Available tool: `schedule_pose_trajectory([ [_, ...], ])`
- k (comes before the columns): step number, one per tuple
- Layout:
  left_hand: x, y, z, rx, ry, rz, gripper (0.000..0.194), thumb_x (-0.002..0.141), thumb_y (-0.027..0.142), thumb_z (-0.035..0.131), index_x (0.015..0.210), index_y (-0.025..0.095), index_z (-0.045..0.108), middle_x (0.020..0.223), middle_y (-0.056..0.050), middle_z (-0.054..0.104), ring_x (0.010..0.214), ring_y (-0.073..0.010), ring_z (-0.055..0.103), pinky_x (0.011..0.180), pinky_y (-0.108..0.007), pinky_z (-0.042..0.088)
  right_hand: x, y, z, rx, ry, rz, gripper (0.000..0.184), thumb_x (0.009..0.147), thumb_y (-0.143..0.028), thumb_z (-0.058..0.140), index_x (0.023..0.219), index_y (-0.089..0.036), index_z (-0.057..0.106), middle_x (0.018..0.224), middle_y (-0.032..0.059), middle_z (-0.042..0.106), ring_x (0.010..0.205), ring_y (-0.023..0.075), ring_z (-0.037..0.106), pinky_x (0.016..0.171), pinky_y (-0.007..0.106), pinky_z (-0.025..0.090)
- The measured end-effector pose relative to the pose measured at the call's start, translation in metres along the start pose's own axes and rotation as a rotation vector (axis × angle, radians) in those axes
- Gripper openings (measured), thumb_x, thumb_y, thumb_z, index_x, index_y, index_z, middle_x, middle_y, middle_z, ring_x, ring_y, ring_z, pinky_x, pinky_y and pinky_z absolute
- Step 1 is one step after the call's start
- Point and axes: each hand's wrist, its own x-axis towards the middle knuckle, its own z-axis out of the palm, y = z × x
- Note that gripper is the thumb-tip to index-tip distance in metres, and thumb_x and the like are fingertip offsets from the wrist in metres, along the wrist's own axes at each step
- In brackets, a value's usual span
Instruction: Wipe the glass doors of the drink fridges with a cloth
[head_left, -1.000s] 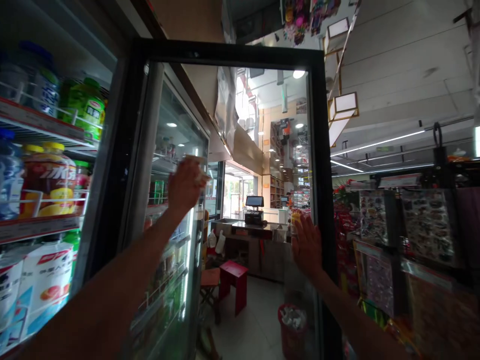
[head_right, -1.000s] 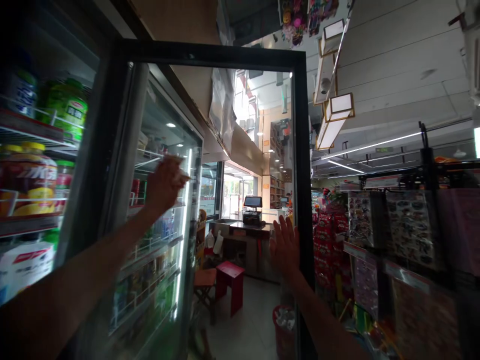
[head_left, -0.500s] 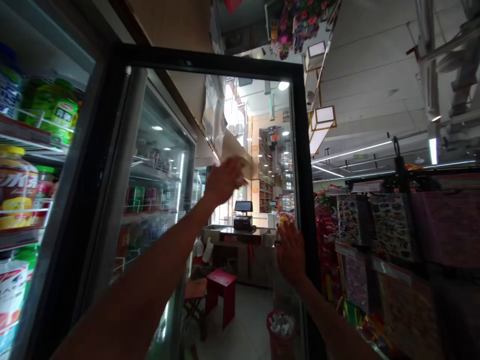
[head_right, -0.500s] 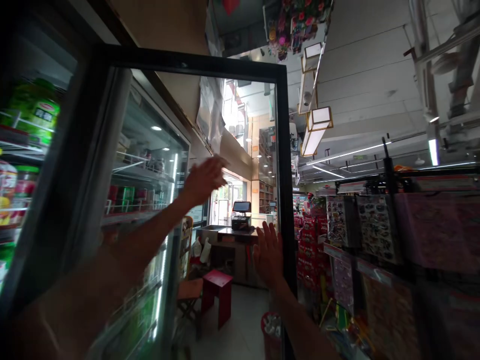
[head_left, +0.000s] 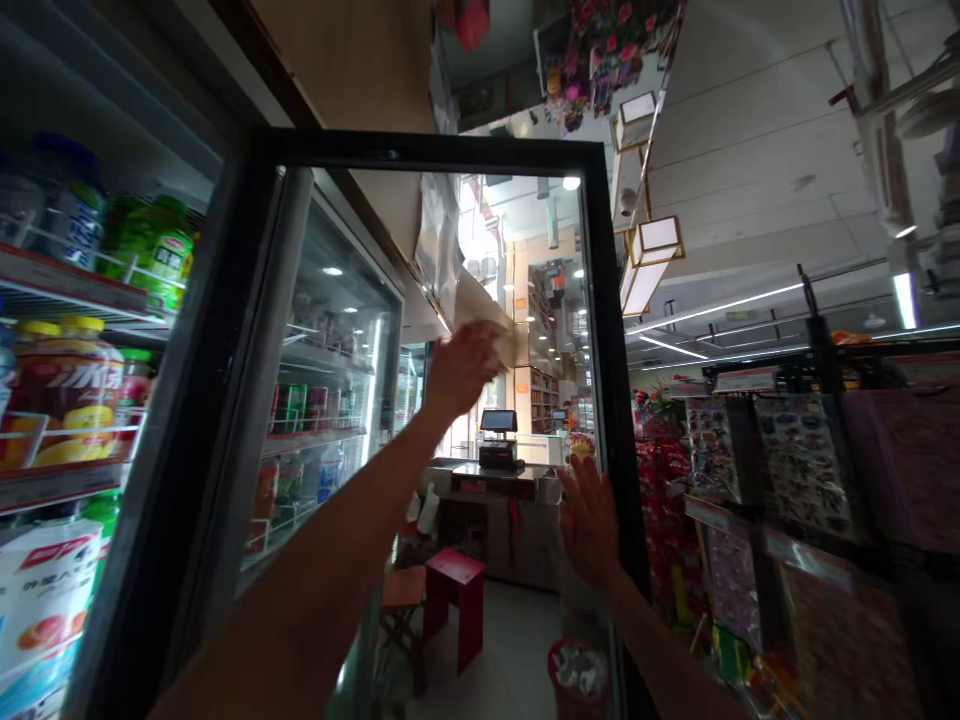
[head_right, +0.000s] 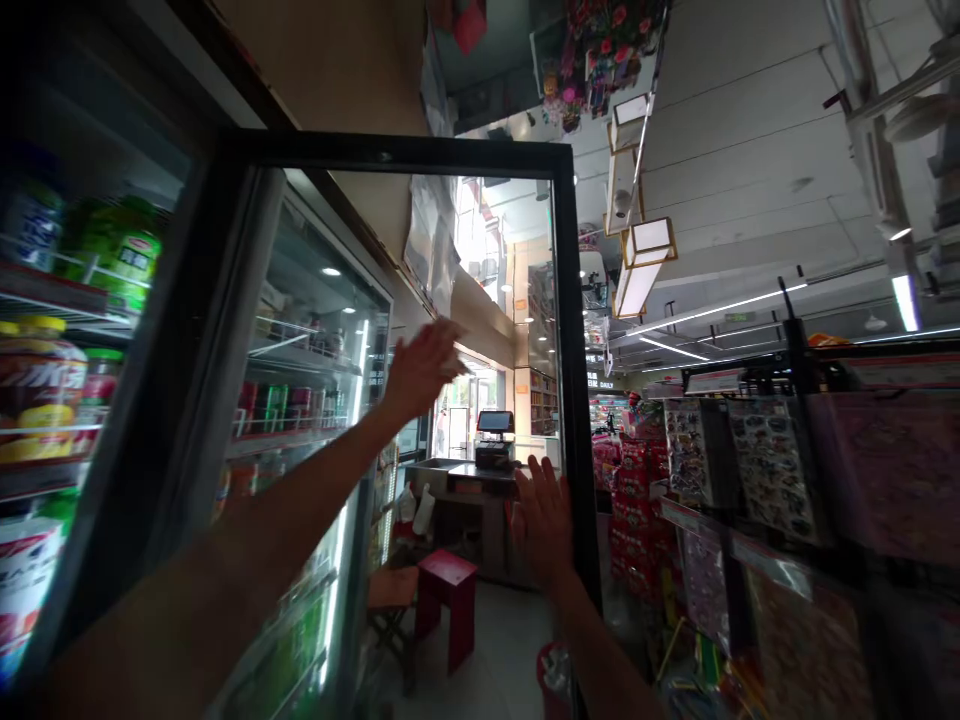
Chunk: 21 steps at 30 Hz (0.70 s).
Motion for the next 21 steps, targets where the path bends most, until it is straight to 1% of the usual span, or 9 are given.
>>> schedule_pose_trajectory([
  [2,-0.001,-0.029,-0.008,0.035,0.096,-0.293,0.049,0.089,0.033,0.037,0.133,0.010,0.035,0.145,-0.017,0.027,0.133,-0.0346,0.023,0.099,-0.061,0.025,0.000,-0.001,0.000,0.002,0.001,0.005,0.051,0.086,-0.018,0.037,0.136,-0.023,0.032,0.141,0.0079,0.038,0.135,0.0237,0.025,0.106,0.047,0.027],
  [4,-0.009,-0.021,-0.008,0.040,0.102,-0.291,0.049,0.089,0.033,0.037,0.132,0.010,0.037,0.144,-0.017,0.028,0.133,-0.0342,0.023,0.099,-0.058,0.027,0.001,-0.002,0.000,0.005,0.010,0.004,0.050,0.086,-0.018,0.038,0.136,-0.023,0.033,0.140,0.0081,0.039,0.135,0.0238,0.025,0.106,0.047,0.027],
  [8,-0.023,0.053,0.009,-0.010,-0.054,0.406,0.044,0.087,0.036,0.040,0.131,0.030,0.038,0.144,0.002,0.033,0.135,-0.0174,0.024,0.108,-0.041,0.024,0.000,0.000,0.000,0.014,0.027,-0.017,0.051,0.087,-0.018,0.037,0.137,-0.023,0.030,0.143,0.0077,0.034,0.135,0.0246,0.024,0.106,0.048,0.027],
  [10,-0.026,0.055,0.010,0.005,-0.090,0.515,0.046,0.088,0.037,0.038,0.134,0.029,0.034,0.146,0.002,0.029,0.136,-0.0161,0.020,0.109,-0.041,0.022,-0.001,0.002,0.002,0.013,0.021,-0.022,0.051,0.087,-0.019,0.036,0.138,-0.024,0.029,0.145,0.0070,0.031,0.135,0.0246,0.024,0.106,0.048,0.026],
  [13,-0.041,-0.023,-0.008,0.071,-0.026,0.118,0.046,0.089,0.032,0.037,0.133,0.019,0.036,0.144,-0.007,0.033,0.134,-0.0229,0.025,0.105,-0.049,0.027,-0.002,0.003,0.004,0.012,0.017,-0.023,0.051,0.087,-0.020,0.037,0.137,-0.025,0.029,0.144,0.0063,0.033,0.135,0.0246,0.025,0.105,0.048,0.027],
  [14,-0.050,-0.059,-0.017,0.089,0.058,-0.155,0.042,0.087,0.034,0.040,0.128,0.023,0.041,0.141,-0.004,0.037,0.132,-0.0223,0.030,0.105,-0.048,0.029,-0.002,0.002,0.004,0.010,0.015,-0.019,0.051,0.087,-0.020,0.037,0.137,-0.024,0.029,0.144,0.0062,0.033,0.135,0.0247,0.025,0.105,0.048,0.028],
  [17,-0.086,-0.137,-0.034,0.147,0.245,-0.565,0.048,0.091,0.028,0.029,0.133,0.007,0.030,0.140,-0.022,0.033,0.130,-0.0363,0.029,0.093,-0.062,0.032,-0.003,0.001,0.006,-0.007,0.006,0.001,0.051,0.087,-0.021,0.037,0.137,-0.024,0.030,0.145,0.0059,0.031,0.135,0.0245,0.024,0.107,0.048,0.026],
  [19,-0.107,-0.134,-0.030,0.166,0.329,-0.661,0.050,0.091,0.029,0.028,0.134,0.005,0.027,0.139,-0.026,0.032,0.129,-0.0389,0.029,0.090,-0.063,0.034,-0.003,0.000,0.006,-0.016,0.002,0.005,0.052,0.086,-0.021,0.038,0.137,-0.024,0.029,0.146,0.0054,0.029,0.135,0.0247,0.024,0.107,0.048,0.024],
  [21,-0.119,-0.089,-0.017,0.158,0.305,-0.549,0.048,0.089,0.030,0.032,0.131,0.008,0.035,0.138,-0.021,0.037,0.129,-0.0336,0.032,0.094,-0.057,0.035,-0.004,0.000,0.006,-0.019,0.007,0.001,0.052,0.086,-0.021,0.039,0.138,-0.025,0.029,0.147,0.0050,0.027,0.136,0.0249,0.023,0.107,0.048,0.024],
])
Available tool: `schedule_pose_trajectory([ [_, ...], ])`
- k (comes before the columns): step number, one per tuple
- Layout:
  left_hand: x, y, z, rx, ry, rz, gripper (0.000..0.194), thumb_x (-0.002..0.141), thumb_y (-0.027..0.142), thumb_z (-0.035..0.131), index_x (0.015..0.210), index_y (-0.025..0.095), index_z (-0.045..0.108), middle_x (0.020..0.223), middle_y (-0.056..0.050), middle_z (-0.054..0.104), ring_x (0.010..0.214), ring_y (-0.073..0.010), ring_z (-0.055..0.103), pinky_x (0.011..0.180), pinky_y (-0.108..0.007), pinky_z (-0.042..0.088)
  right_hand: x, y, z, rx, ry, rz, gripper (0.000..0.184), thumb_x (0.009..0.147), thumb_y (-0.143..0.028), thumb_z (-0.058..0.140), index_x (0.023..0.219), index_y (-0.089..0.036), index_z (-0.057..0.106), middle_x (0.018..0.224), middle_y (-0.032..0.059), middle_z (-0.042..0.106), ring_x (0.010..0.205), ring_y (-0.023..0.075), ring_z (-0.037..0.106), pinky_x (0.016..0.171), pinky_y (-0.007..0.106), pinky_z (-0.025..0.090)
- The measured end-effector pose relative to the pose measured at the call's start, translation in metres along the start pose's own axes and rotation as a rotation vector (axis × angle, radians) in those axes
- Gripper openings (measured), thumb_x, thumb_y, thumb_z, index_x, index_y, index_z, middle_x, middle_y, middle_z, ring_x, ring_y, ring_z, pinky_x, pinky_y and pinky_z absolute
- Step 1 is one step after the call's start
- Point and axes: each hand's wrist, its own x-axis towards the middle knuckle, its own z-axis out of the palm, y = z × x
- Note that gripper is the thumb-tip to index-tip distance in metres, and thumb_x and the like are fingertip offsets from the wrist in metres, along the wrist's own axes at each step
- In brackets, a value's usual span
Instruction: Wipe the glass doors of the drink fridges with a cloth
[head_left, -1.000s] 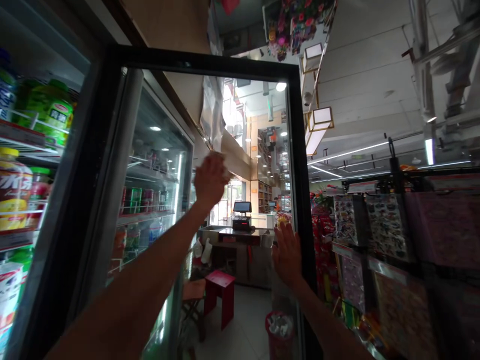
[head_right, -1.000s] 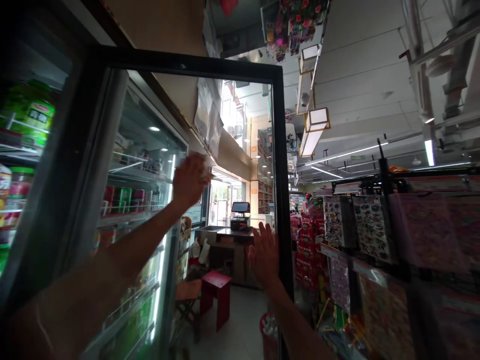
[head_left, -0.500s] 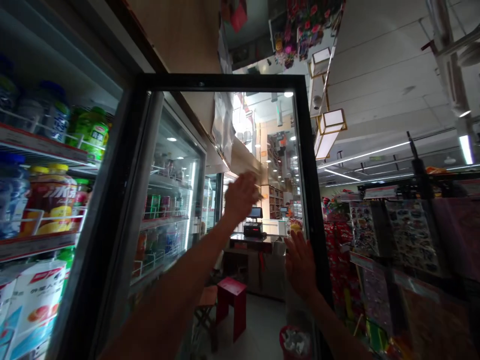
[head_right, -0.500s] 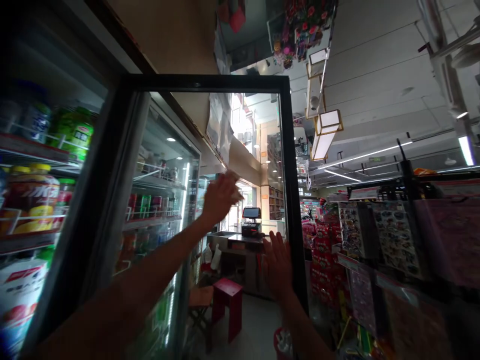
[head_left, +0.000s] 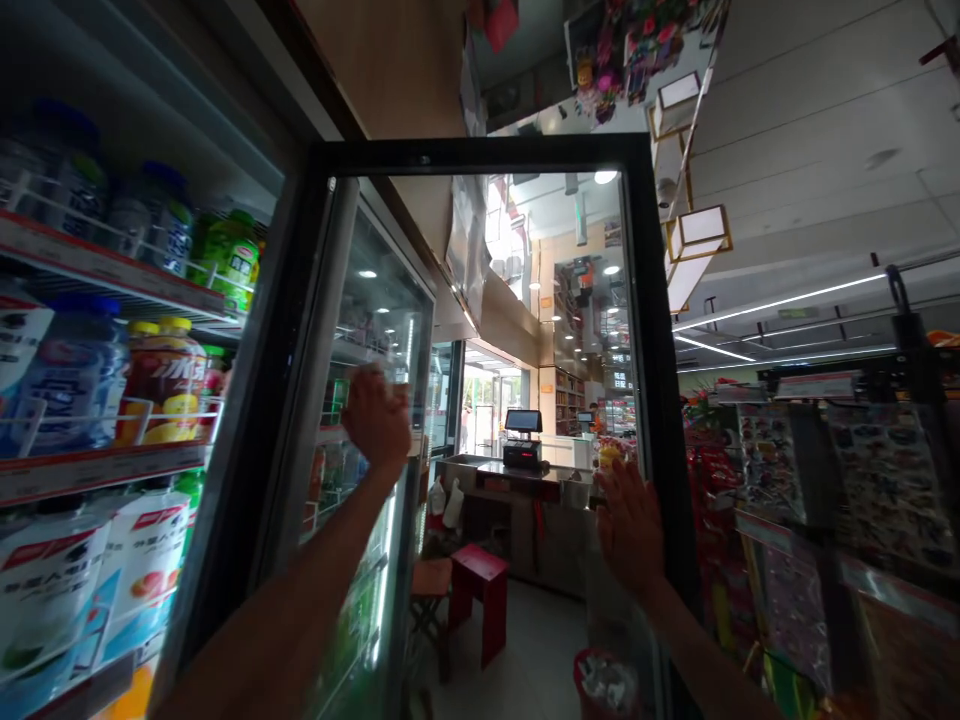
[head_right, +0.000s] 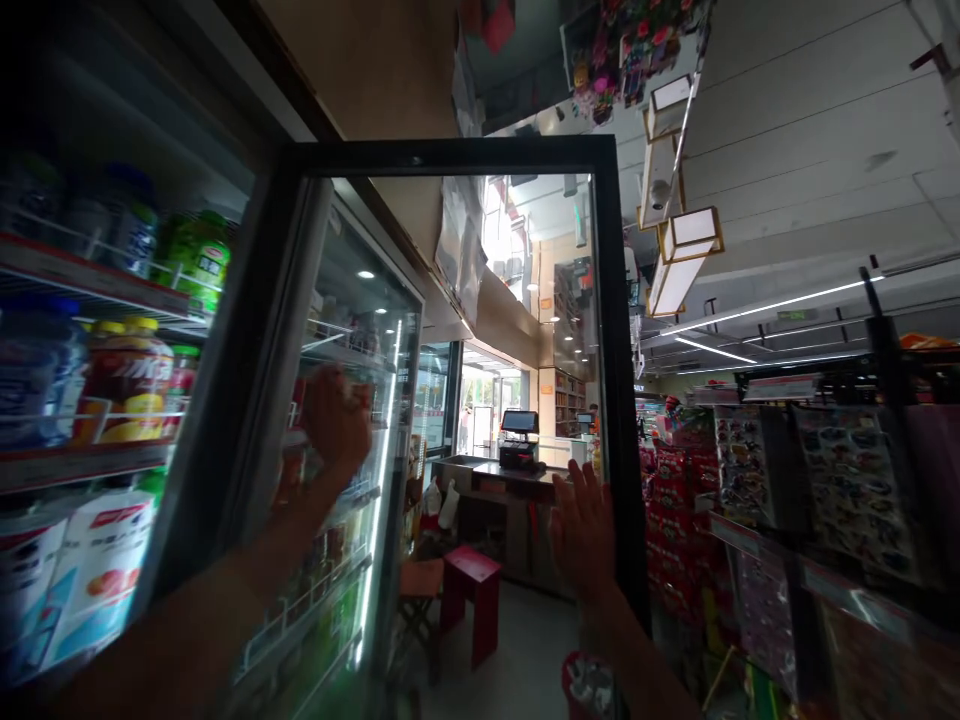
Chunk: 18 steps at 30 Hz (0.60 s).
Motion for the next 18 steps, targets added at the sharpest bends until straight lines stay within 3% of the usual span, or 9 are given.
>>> schedule_pose_trajectory([
  [3,-0.046,0.071,0.003,-0.108,-0.127,0.519,0.036,0.088,0.032,0.036,0.122,0.030,0.046,0.133,0.004,0.048,0.130,-0.0108,0.033,0.104,-0.031,0.032,0.000,0.001,-0.001,0.011,-0.003,-0.015,0.053,0.086,-0.020,0.040,0.137,-0.025,0.030,0.147,0.0046,0.027,0.136,0.0244,0.023,0.108,0.047,0.023],
  [4,-0.052,0.085,0.004,-0.175,-0.177,0.789,0.037,0.087,0.032,0.037,0.124,0.031,0.045,0.135,0.005,0.046,0.132,-0.0101,0.030,0.106,-0.031,0.028,0.001,0.001,-0.002,0.016,-0.004,-0.019,0.052,0.086,-0.020,0.040,0.137,-0.025,0.031,0.147,0.0045,0.027,0.135,0.0242,0.023,0.108,0.047,0.023],
  [6,-0.046,0.081,0.003,-0.224,-0.221,0.983,0.038,0.087,0.033,0.039,0.124,0.032,0.044,0.138,0.007,0.043,0.133,-0.0098,0.026,0.109,-0.032,0.023,0.001,0.000,-0.003,0.026,-0.005,-0.025,0.052,0.086,-0.021,0.039,0.137,-0.026,0.032,0.147,0.0042,0.027,0.135,0.0240,0.024,0.108,0.046,0.023],
  [9,-0.009,0.018,0.000,-0.146,-0.174,0.637,0.040,0.088,0.027,0.037,0.127,0.018,0.042,0.137,-0.007,0.043,0.133,-0.0205,0.029,0.107,-0.043,0.023,0.002,-0.002,-0.004,0.013,-0.009,-0.014,0.052,0.085,-0.021,0.041,0.136,-0.026,0.032,0.147,0.0041,0.027,0.135,0.0240,0.025,0.108,0.046,0.023],
  [10,0.001,-0.004,-0.001,-0.082,-0.102,0.345,0.041,0.087,0.027,0.038,0.127,0.019,0.042,0.138,-0.007,0.043,0.131,-0.0207,0.031,0.106,-0.042,0.026,0.002,-0.003,-0.005,0.005,-0.014,-0.007,0.052,0.085,-0.021,0.041,0.136,-0.026,0.033,0.147,0.0042,0.027,0.135,0.0242,0.024,0.108,0.046,0.022],
  [11,0.007,-0.020,-0.002,-0.059,-0.061,0.214,0.044,0.088,0.025,0.037,0.129,0.010,0.038,0.140,-0.015,0.037,0.132,-0.0271,0.030,0.104,-0.049,0.026,0.002,-0.004,-0.005,-0.003,-0.018,0.001,0.052,0.085,-0.021,0.042,0.136,-0.026,0.033,0.147,0.0043,0.026,0.135,0.0244,0.024,0.108,0.047,0.022],
  [13,-0.002,-0.026,-0.004,-0.026,-0.051,0.074,0.048,0.087,0.025,0.038,0.131,0.008,0.034,0.142,-0.018,0.032,0.132,-0.0310,0.028,0.103,-0.052,0.027,0.002,-0.004,-0.004,-0.013,-0.027,0.009,0.051,0.085,-0.022,0.041,0.135,-0.025,0.034,0.147,0.0044,0.026,0.135,0.0245,0.023,0.108,0.048,0.022],
  [15,-0.039,0.003,-0.008,-0.063,-0.140,0.271,0.047,0.087,0.026,0.039,0.132,0.014,0.036,0.142,-0.013,0.034,0.133,-0.0283,0.027,0.104,-0.048,0.026,0.002,-0.003,-0.004,-0.012,-0.026,0.002,0.050,0.085,-0.021,0.041,0.134,-0.025,0.036,0.147,0.0051,0.028,0.136,0.0240,0.023,0.108,0.047,0.022],
  [18,-0.112,0.057,-0.023,-0.235,-0.292,0.918,0.042,0.088,0.028,0.040,0.130,0.026,0.040,0.142,-0.001,0.036,0.135,-0.0201,0.024,0.110,-0.042,0.020,0.002,-0.001,-0.006,0.001,-0.006,-0.020,0.048,0.085,-0.019,0.041,0.133,-0.023,0.037,0.145,0.0066,0.032,0.136,0.0237,0.023,0.108,0.047,0.023],
])
